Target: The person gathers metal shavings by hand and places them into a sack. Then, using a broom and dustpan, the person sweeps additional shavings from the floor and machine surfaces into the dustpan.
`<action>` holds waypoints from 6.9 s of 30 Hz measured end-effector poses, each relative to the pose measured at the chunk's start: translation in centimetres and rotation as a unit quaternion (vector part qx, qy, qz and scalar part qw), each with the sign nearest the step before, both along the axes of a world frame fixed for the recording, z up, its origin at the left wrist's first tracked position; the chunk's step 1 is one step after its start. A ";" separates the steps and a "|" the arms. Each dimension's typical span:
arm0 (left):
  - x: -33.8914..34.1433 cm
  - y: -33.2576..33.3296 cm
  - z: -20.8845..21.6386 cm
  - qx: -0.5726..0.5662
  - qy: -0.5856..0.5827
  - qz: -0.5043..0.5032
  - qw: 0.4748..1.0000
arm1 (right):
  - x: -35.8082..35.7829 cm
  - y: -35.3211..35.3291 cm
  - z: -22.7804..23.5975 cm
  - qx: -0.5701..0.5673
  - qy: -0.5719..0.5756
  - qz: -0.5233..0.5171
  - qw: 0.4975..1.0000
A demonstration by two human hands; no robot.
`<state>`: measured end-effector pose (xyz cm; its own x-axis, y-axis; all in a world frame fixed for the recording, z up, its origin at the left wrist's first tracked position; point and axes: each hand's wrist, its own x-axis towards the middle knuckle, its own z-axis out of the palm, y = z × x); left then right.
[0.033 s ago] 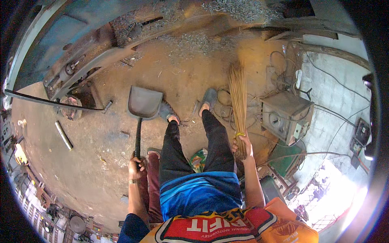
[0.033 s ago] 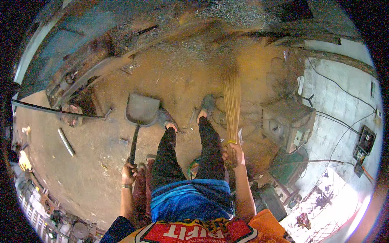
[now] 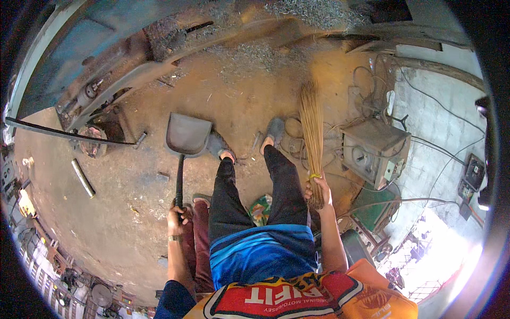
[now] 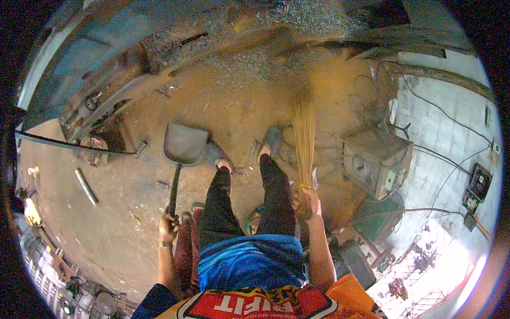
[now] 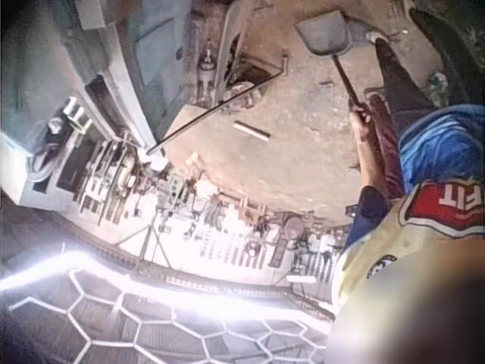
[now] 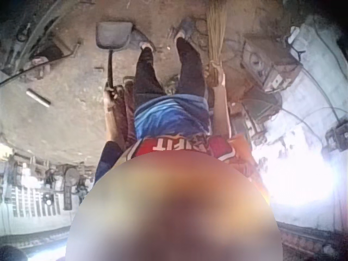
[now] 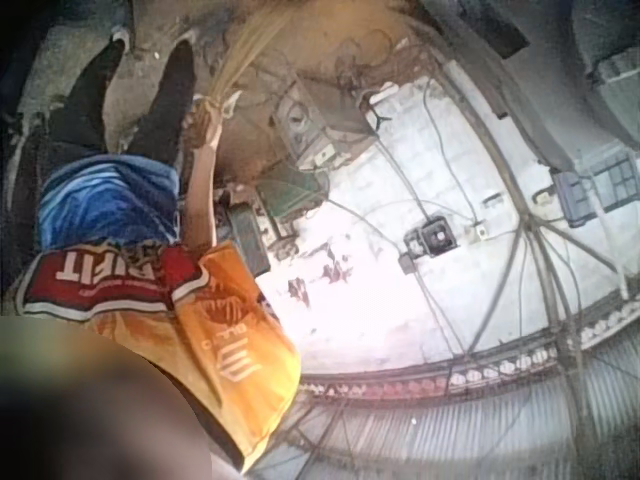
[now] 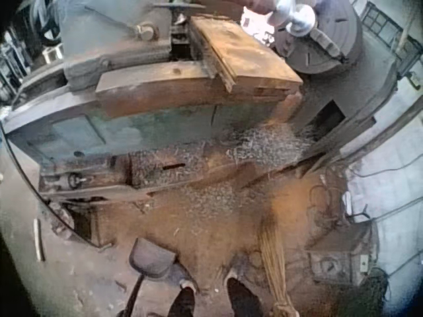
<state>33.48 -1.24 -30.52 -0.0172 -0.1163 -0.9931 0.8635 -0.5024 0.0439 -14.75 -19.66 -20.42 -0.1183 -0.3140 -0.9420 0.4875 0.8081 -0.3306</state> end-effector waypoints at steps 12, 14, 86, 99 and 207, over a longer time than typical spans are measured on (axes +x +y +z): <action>0.5 4.5 1.8 0.047 -0.056 0.007 0.997 | 1.9 4.1 -5.0 0.065 -0.054 -0.151 0.985; 0.4 5.7 1.2 -0.008 -0.009 0.017 1.000 | 2.1 5.0 -6.5 0.086 -0.065 -0.166 0.980; -20.3 14.1 -12.4 -0.074 -0.149 0.176 0.970 | 47.1 7.0 -30.6 -0.219 0.252 0.940 0.071; -19.8 14.6 -12.6 -0.092 -0.137 0.160 0.973 | 48.1 15.6 -26.7 -0.288 0.039 0.915 0.278; -20.6 13.7 -13.0 -0.100 -0.148 0.201 0.963 | 43.6 17.8 -22.8 0.035 0.040 0.747 0.662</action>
